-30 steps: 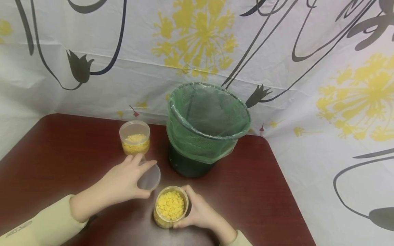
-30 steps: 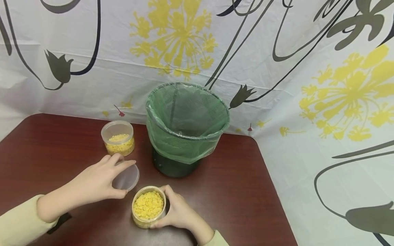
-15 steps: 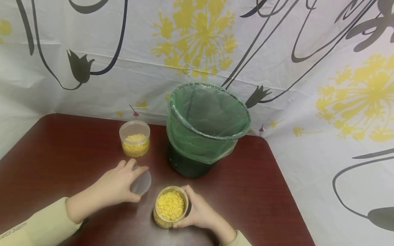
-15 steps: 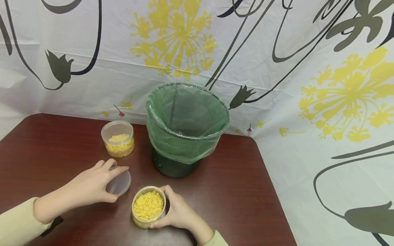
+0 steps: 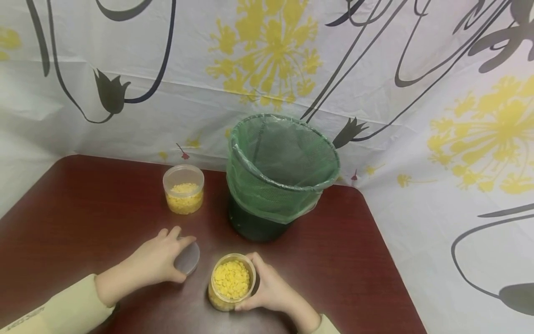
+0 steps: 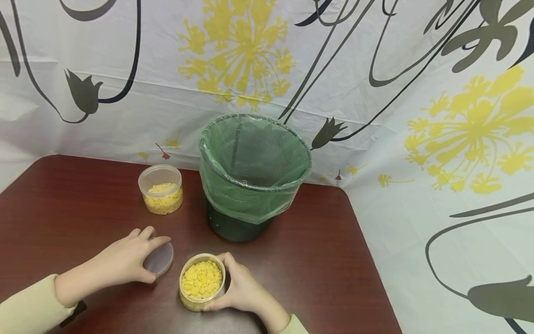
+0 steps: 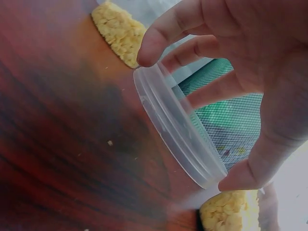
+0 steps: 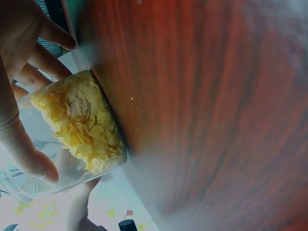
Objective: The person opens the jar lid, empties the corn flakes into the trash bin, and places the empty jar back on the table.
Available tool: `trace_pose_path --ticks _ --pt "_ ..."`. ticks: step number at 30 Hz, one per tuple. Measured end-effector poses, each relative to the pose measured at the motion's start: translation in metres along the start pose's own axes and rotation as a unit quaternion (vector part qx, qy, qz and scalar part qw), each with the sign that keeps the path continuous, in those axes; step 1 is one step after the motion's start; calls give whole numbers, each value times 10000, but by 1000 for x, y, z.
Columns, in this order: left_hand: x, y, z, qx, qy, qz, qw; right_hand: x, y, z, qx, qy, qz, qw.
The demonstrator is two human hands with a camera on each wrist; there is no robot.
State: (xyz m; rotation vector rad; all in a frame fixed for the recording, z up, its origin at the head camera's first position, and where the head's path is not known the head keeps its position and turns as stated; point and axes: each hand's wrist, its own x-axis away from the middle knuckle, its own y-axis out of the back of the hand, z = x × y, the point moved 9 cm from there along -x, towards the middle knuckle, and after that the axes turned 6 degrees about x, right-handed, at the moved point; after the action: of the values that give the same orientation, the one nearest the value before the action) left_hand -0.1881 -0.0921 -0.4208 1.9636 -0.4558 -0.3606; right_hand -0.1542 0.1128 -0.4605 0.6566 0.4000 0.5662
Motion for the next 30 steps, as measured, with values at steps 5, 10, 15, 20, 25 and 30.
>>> trace_pose_path --ticks 5,10,15,20,25,30 --pt "1 -5 3 23 78 40 10000 0 0 -1 -9 19 -16 10000" --pt "1 -11 7 26 108 95 9999 1 -1 -1 34 83 -29 10000" --pt "1 -16 11 -6 116 151 9998 0 -1 -1 34 112 -41 9999" --pt "1 -19 13 -47 103 151 9998 1 -1 -2 24 62 -29 10000" --pt "1 -20 13 -75 104 142 9998 1 0 -2 12 81 -39 10000" --pt "1 -20 13 -53 129 231 9996 0 0 -2 0 58 -48 10000"
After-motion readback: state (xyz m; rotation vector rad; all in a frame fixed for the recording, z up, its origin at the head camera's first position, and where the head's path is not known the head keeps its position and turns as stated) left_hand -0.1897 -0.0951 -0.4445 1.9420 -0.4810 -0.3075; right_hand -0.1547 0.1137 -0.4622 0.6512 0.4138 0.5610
